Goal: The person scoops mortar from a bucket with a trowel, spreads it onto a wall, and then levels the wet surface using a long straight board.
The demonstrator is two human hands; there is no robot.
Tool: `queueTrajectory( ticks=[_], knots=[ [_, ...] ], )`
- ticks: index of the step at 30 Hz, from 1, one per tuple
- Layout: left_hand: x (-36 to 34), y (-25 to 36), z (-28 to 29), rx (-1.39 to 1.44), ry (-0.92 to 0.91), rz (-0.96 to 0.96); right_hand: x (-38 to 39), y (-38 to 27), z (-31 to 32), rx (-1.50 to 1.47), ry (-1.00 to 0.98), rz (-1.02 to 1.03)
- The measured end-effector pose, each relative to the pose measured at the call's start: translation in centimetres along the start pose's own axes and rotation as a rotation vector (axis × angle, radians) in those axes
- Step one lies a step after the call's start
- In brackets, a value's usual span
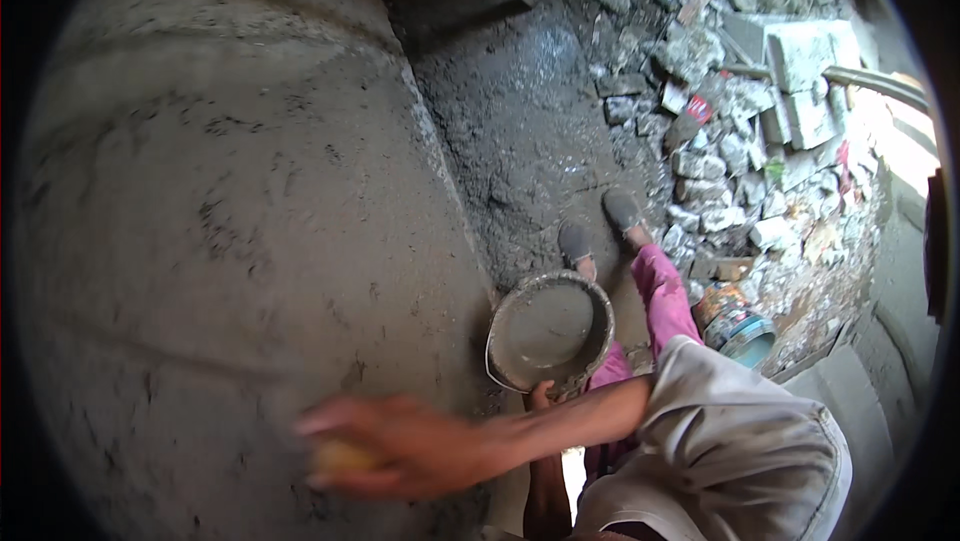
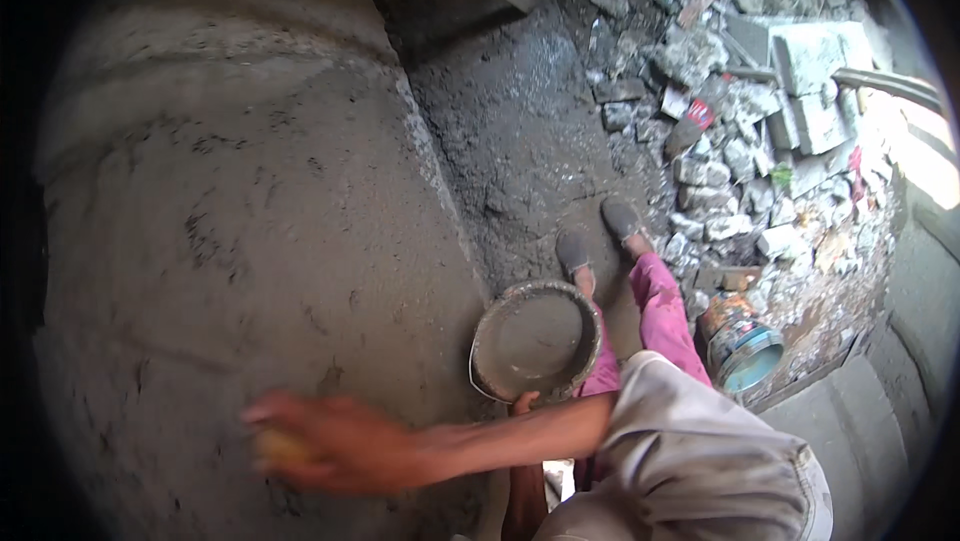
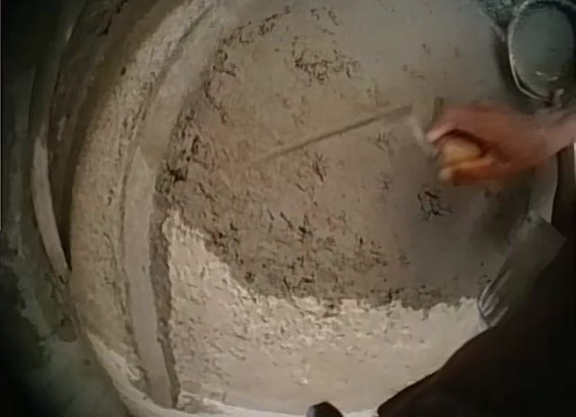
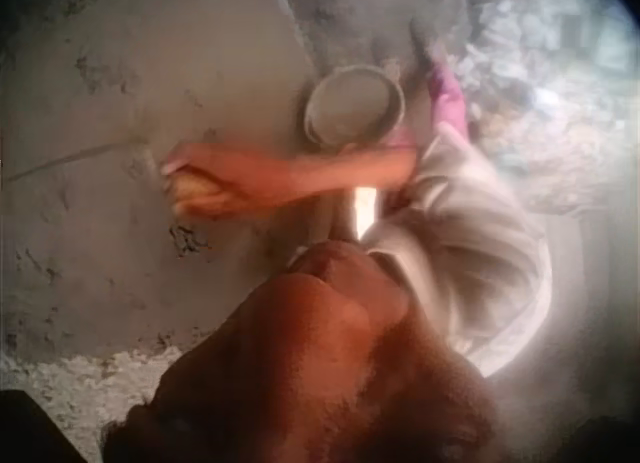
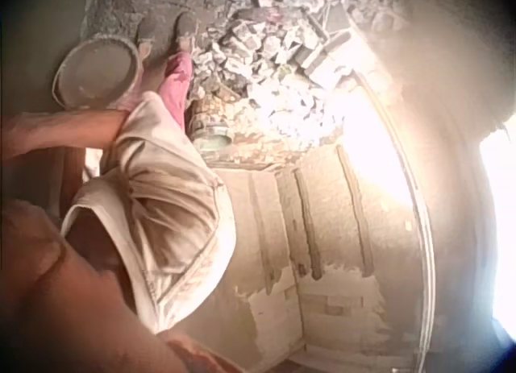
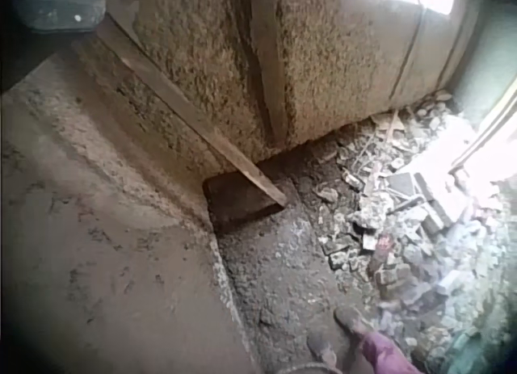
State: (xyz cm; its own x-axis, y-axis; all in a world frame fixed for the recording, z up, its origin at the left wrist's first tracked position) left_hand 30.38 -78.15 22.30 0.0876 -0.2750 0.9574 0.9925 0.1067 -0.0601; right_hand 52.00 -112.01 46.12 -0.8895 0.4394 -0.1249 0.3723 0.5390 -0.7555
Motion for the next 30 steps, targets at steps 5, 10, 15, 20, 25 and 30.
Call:
queueTrajectory(
  ticks=[5, 10, 15, 20, 25, 30],
  knots=[
    [4.8, 1.0, -0.7, -0.076, 0.015, 0.050, 14.5, -3.3, 11.6, 1.160, -0.342, -0.476],
    [10.0, 2.7, -4.2, -0.043, -0.170, -0.120, 23.2, -4.8, 13.3, 1.496, -0.411, -0.837],
    [18.7, 5.5, -9.3, -0.162, -0.100, -0.384, 23.6, 1.0, 15.4, 1.391, -0.348, -0.707],
    [18.9, 9.7, -10.8, -0.200, -0.208, -0.403, 21.3, -5.8, 15.6, 0.433, -0.013, -0.894],
    [12.5, 10.6, -11.5, -0.176, -0.288, -0.225, 22.4, -10.2, 13.2, 0.129, 0.250, -0.682],
    [10.2, 7.6, -8.2, -0.048, -0.217, -0.103, 20.1, -11.6, 13.6, 0.225, 0.776, -0.174]
  ],
)
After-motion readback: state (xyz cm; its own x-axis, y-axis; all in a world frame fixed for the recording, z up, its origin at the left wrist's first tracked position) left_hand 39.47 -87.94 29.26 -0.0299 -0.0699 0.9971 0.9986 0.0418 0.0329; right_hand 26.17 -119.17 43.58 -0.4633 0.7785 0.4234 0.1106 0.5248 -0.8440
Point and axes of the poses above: each hand's wrist, its own x-axis away from the middle knuckle, its own z-axis out of the back of the hand, y = z × x, the point moved 2 cm from there along -x, towards the middle knuckle, and after that the axes turned 12 degrees about z, right-handed, at the moved point
